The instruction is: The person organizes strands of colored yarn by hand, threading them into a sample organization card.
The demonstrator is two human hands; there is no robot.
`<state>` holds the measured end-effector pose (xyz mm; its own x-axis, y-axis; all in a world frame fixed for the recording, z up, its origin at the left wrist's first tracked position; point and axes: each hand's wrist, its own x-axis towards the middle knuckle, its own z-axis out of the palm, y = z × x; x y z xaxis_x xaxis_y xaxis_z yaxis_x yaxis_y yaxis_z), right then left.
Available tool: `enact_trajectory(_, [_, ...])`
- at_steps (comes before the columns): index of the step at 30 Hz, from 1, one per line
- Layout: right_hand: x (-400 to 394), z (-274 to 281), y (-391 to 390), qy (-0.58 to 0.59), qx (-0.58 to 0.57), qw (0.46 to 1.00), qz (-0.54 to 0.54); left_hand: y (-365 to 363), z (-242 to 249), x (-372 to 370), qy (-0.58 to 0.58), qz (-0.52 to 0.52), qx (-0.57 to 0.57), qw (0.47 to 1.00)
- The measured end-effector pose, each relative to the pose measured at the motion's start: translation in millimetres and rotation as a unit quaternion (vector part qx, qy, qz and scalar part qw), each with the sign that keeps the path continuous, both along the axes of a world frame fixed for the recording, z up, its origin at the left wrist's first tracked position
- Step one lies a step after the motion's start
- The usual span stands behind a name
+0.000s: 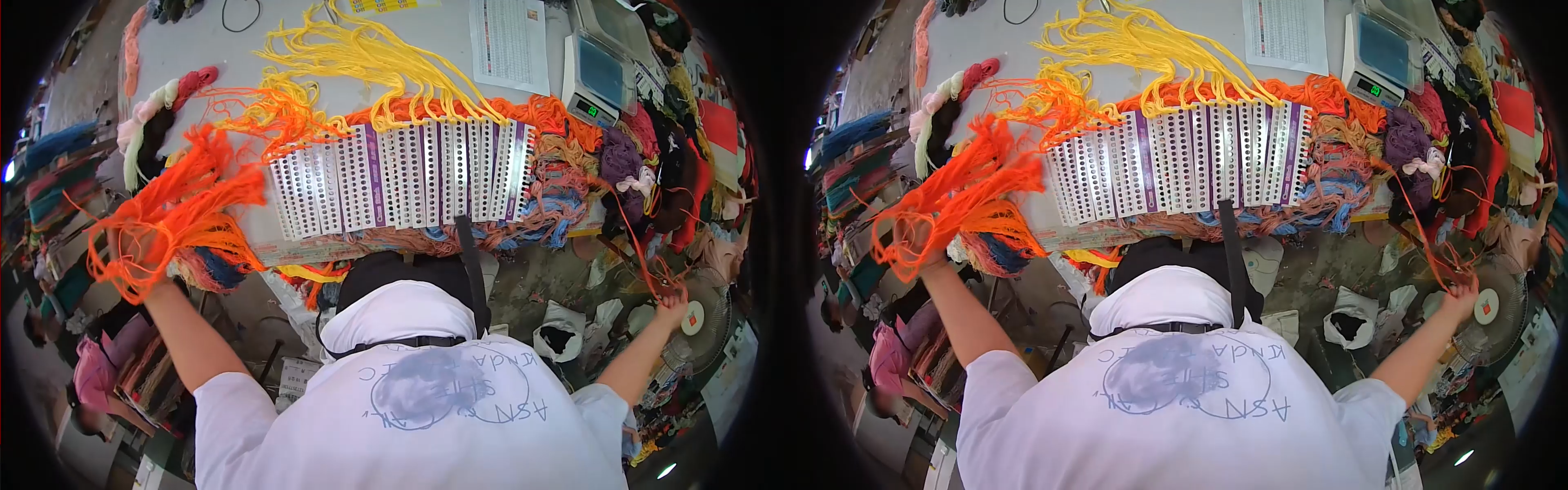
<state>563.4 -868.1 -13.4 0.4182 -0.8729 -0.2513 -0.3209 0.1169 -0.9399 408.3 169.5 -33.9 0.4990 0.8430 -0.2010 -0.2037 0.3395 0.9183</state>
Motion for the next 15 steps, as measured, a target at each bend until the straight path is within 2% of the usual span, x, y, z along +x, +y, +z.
enact_trajectory(1, [14.4,-8.3,64.3,0.023,0.009,1.000,-0.004,-54.5,1.1,30.4,0.030,-0.036,-0.060,0.997])
enact_trajectory(2, [20.4,-25.0,144.6,-0.033,-0.006,0.998,0.054,-73.7,-25.8,37.8,-0.088,-0.183,-0.205,0.957])
enact_trajectory(3, [26.9,-50.3,186.5,0.005,0.034,0.987,0.158,-89.7,-55.3,43.3,-0.201,-0.316,-0.340,0.863])
enact_trajectory(4, [24.7,-89.1,229.2,0.019,0.050,0.973,0.226,-114.4,-74.4,59.8,-0.118,-0.325,-0.358,0.868])
enact_trajectory(5, [29.7,-102.1,304.0,0.064,0.022,0.971,0.230,-134.1,-103.8,73.3,0.005,-0.282,-0.332,0.900])
enact_trajectory(6, [23.5,-150.6,321.9,0.047,-0.091,0.944,0.315,-150.0,-128.5,79.8,0.133,-0.233,-0.300,0.915])
enact_trajectory(7, [19.2,-162.7,342.7,0.043,0.068,0.947,0.311,-162.9,-138.1,85.7,0.224,-0.238,-0.247,0.912])
enact_trajectory(9, [22.3,-164.1,361.8,0.141,0.084,0.923,0.348,-149.4,-151.4,79.0,0.405,-0.234,-0.130,0.874])
enact_trajectory(10, [22.7,-164.8,349.8,0.176,0.058,0.902,0.389,-113.7,-165.3,60.1,0.459,-0.247,-0.038,0.852])
enact_trajectory(11, [24.0,-167.5,325.2,0.224,-0.023,0.879,0.421,-88.6,-158.9,53.4,0.539,-0.262,0.065,0.798])
enact_trajectory(12, [24.2,-164.7,302.6,0.274,-0.106,0.844,0.449,-16.7,-190.1,13.6,0.467,-0.386,0.239,0.759])
enact_trajectory(13, [32.3,-138.3,298.7,0.328,-0.128,0.822,0.448,-20.8,-154.3,31.6,0.485,-0.358,0.167,0.781])
enact_trajectory(14, [35.7,-127.3,292.5,0.288,-0.187,0.817,0.464,20.1,-150.1,21.8,0.522,-0.455,0.238,0.681])
enact_trajectory(15, [40.3,-118.7,286.5,0.246,-0.245,0.806,0.478,39.5,-149.1,18.6,0.537,-0.401,0.220,0.709])
